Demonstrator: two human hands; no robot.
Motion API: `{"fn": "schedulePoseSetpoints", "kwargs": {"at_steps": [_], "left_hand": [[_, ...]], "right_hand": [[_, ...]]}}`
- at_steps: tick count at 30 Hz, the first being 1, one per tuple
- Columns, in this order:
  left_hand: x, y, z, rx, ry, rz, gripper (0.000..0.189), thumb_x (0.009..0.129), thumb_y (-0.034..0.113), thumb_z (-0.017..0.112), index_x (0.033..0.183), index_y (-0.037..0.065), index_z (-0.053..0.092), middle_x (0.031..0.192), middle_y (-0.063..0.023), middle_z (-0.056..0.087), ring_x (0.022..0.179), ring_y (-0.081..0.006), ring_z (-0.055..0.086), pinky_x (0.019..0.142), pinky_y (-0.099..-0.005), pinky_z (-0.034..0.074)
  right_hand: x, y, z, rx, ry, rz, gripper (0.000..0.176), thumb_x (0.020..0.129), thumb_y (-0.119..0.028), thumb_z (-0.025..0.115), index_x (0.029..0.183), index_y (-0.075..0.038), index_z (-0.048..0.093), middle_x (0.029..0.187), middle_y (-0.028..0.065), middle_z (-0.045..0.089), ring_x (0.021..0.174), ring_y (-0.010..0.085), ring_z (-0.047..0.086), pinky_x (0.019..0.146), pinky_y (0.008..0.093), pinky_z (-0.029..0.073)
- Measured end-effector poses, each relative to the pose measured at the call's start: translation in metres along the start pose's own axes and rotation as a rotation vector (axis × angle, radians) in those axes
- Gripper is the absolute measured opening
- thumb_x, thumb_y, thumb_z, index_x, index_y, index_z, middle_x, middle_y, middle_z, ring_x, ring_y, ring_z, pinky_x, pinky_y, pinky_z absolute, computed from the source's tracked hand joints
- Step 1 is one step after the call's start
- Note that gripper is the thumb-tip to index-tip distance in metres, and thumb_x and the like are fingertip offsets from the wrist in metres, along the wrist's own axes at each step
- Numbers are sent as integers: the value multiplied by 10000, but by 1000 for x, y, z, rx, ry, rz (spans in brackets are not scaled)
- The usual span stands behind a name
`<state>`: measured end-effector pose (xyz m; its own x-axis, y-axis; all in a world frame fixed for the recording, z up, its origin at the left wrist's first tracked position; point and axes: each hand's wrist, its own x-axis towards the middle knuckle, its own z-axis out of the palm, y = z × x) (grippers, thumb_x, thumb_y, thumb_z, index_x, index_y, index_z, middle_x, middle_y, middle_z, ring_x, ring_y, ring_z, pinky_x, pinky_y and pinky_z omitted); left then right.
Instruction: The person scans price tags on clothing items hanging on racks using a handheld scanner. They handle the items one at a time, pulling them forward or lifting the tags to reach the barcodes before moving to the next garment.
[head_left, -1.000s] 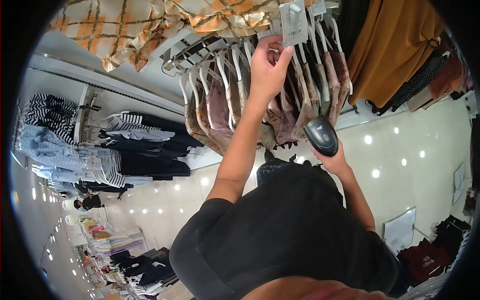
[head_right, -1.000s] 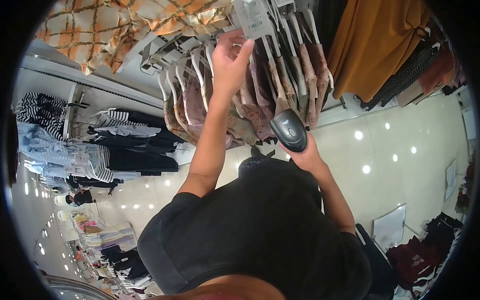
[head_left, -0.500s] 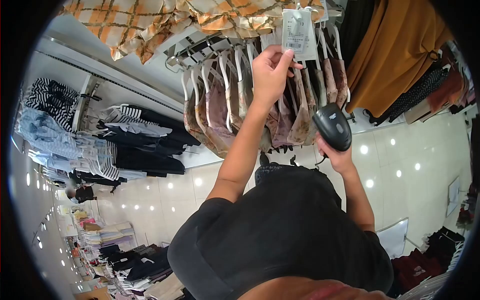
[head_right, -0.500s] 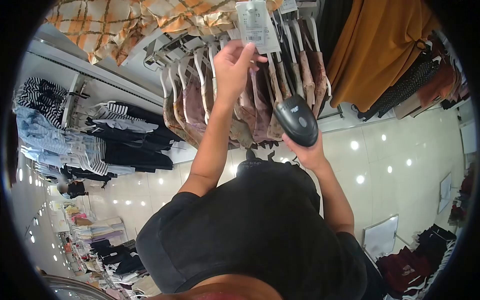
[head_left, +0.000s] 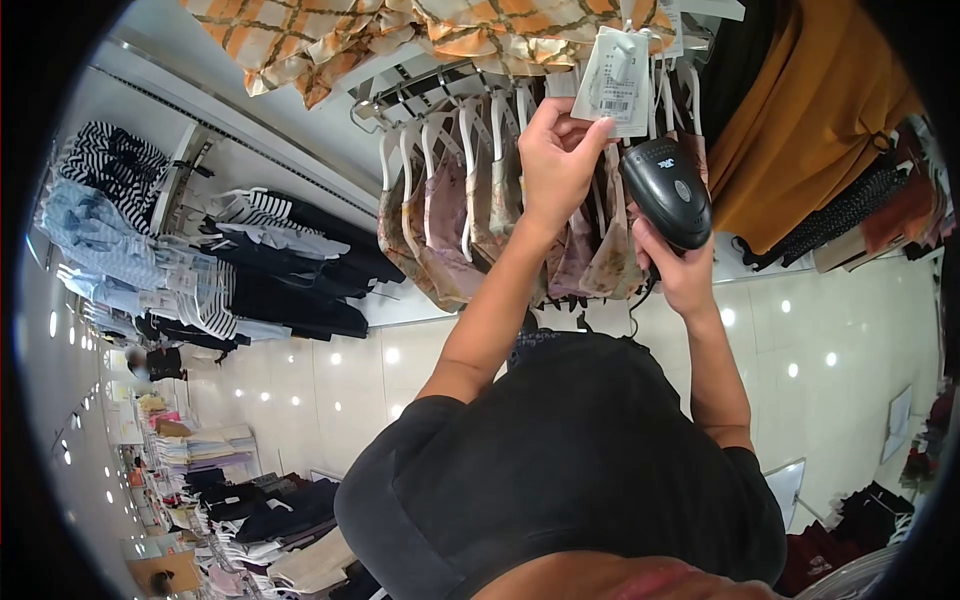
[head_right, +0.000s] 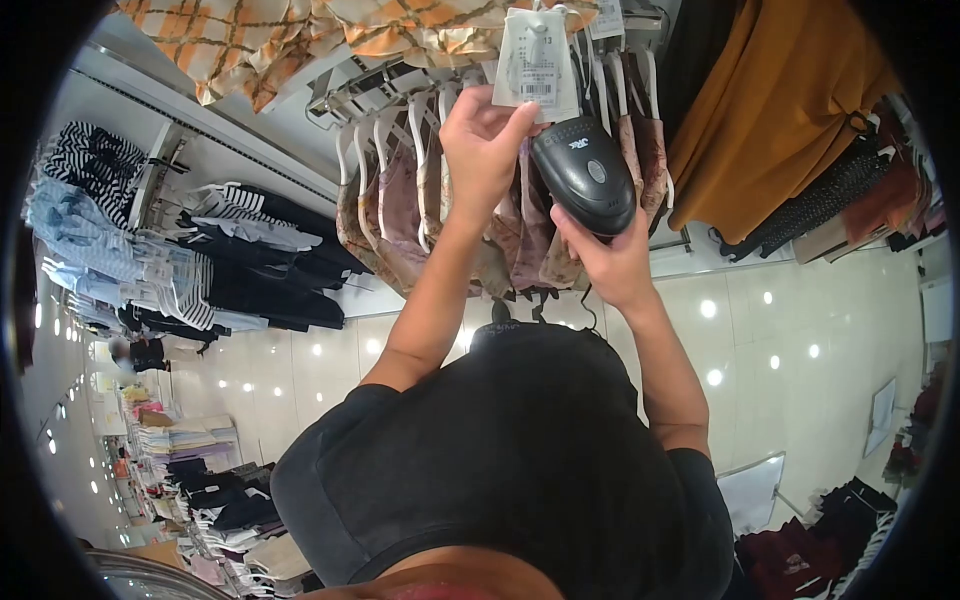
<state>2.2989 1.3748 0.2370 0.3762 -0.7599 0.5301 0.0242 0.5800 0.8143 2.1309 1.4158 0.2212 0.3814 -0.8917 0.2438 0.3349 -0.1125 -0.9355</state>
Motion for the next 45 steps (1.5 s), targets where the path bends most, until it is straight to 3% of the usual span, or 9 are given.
{"fn": "schedulePoseSetpoints", "kwargs": {"at_steps": [1, 5, 7, 16, 18, 27, 35, 40, 45], "left_hand": [[-1, 3, -1, 21, -15, -34, 216, 855, -5, 656, 1006, -63, 513, 900, -159, 685, 787, -156, 674, 706, -254, 544], [0, 3, 0, 7, -5, -20, 224, 850, -7, 662, 1008, -62, 514, 902, -157, 685, 797, -156, 675, 698, -247, 535], [1, 3, 0, 73, 8, 10, 243, 837, -6, 675, 1003, -90, 521, 886, -187, 684, 780, -203, 681, 687, -307, 577], [6, -3, -1, -17, -7, -1, 246, 840, 1, 678, 1029, -57, 531, 947, -145, 659, 810, -157, 653, 704, -267, 551], [6, -4, -3, -77, -40, -22, 265, 835, -4, 682, 1046, -58, 532, 951, -138, 649, 801, -146, 638, 702, -272, 541], [-7, -18, -23, -156, -22, -146, 186, 868, 36, 651, 1010, -52, 569, 857, -132, 655, 715, -178, 639, 659, -296, 534], [-84, -51, -94, 93, 13, -298, 132, 925, 110, 605, 960, -16, 600, 816, -97, 655, 665, -130, 617, 613, -247, 500], [-146, -82, -132, 78, 204, -586, 198, 934, 127, 577, 1082, -5, 573, 855, -85, 652, 675, -114, 603, 593, -227, 464], [-169, -106, -145, 105, 163, -660, 391, 909, 124, 598, 1246, -36, 481, 1006, -103, 642, 709, -118, 616, 610, -235, 469]], "right_hand": [[0, 1, 0, 2, -4, 0, 95, 846, -38, 679, 925, 2, 644, 693, 3, 609, 539, 48, 507, 489, 212, 389], [-5, 8, -8, 42, -20, 26, 95, 848, -35, 672, 926, 3, 633, 700, 13, 613, 539, 52, 512, 486, 213, 397], [-6, 12, -13, 105, -50, 78, 90, 851, -26, 662, 924, 6, 620, 700, 20, 612, 546, 55, 524, 488, 210, 405], [-22, 31, -22, 51, 41, 44, 139, 832, 16, 666, 959, 7, 610, 690, 18, 602, 557, 62, 538, 493, 209, 421], [-35, 49, -32, 4, -12, 12, 153, 907, -1, 547, 1058, 18, 540, 712, 45, 541, 555, 101, 495, 520, 241, 413], [-79, 82, -49, 49, 114, 243, 79, 860, -25, 642, 919, 8, 603, 670, 1, 567, 536, 52, 504, 495, 212, 402], [-93, 81, -58, -48, 134, 296, 75, 853, -28, 661, 900, 1, 610, 677, -6, 572, 535, 48, 503, 494, 214, 398], [-91, 86, -55, -63, 70, 323, 73, 855, -29, 656, 904, -1, 611, 679, -5, 572, 534, 47, 499, 491, 216, 396], [-81, 83, -47, -102, -27, 376, 78, 860, -27, 645, 920, 7, 609, 685, 0, 571, 535, 49, 499, 494, 217, 399]]}}
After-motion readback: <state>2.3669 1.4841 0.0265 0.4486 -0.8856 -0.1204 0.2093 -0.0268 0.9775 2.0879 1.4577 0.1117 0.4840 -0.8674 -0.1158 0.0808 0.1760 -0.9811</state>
